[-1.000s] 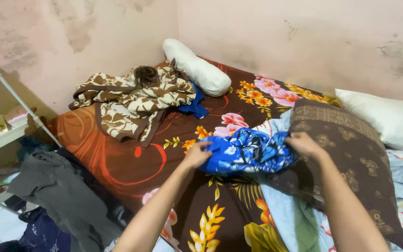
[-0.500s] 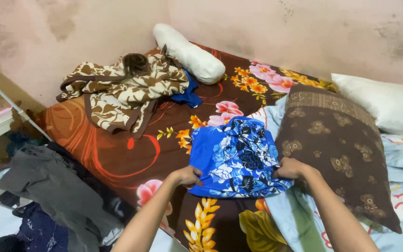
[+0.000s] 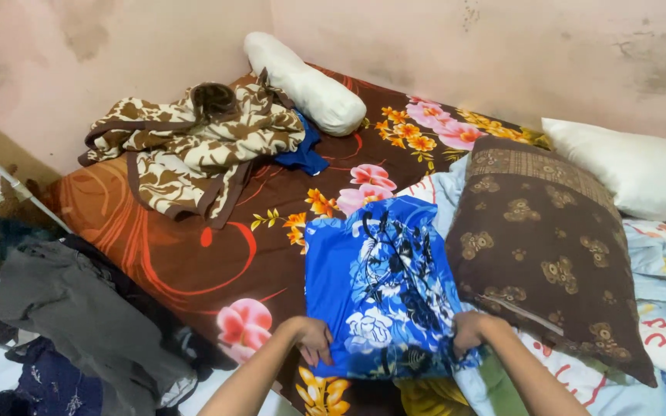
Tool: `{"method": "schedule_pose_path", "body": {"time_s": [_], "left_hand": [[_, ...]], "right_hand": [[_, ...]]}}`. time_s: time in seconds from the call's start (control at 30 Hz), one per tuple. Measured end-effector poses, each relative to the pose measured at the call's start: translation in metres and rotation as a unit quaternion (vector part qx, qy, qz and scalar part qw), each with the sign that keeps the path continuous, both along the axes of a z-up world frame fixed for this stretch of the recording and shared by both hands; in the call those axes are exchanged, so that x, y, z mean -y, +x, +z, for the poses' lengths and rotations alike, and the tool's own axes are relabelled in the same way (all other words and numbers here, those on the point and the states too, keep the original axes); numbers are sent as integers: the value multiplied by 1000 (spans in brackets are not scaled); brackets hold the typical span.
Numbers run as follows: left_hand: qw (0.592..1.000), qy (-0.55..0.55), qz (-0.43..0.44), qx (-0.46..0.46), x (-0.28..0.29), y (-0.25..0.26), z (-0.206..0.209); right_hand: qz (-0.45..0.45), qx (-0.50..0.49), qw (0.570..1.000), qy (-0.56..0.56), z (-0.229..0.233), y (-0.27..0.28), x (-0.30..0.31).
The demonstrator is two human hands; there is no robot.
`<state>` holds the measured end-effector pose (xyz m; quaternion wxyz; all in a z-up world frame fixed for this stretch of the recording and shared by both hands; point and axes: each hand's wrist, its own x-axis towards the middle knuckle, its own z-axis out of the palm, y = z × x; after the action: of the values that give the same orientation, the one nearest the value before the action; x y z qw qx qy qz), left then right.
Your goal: Folding pillowcases and clothes on a bed.
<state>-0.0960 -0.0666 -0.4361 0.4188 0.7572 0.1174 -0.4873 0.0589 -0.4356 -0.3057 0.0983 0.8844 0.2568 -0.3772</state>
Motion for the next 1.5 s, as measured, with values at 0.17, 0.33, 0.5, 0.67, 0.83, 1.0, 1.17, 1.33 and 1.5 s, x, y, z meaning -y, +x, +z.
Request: {"method": "schedule_pose_path", "body": {"time_s": [0.17,0.33,0.5,0.67,0.83,1.0,1.17,1.33,1.5], "left_hand": [[999,-19,-41,-13,6,-12,16],[1000,19,-8,-11,15,0,79],[914,188,71,353,25,21,68],[905,191,47,376,46,-12,74],[912,210,28,352,50,-34,95],[886,207,74,409,46,-40,61],[846,186,127,484,54,-40,70],[859,147,143,469,66,-43,103],[915,147,11,376,77,-53,135]], "right_hand": [[19,-16,998,-49,-23,-7,-2],[76,-42,996,17,-8,7,-20],[55,-4,966,253,24,-5,-67],[26,48,949,312,17,-45,-98],[66,119,971,197,-3,-62,-80],[74,165,939,293,-22,-82,-59],[110,233,888,380,-64,-68,-42],[56,271,833,479,-62,-56,-29],[38,270,853,445,-70,-49,-9]]}}
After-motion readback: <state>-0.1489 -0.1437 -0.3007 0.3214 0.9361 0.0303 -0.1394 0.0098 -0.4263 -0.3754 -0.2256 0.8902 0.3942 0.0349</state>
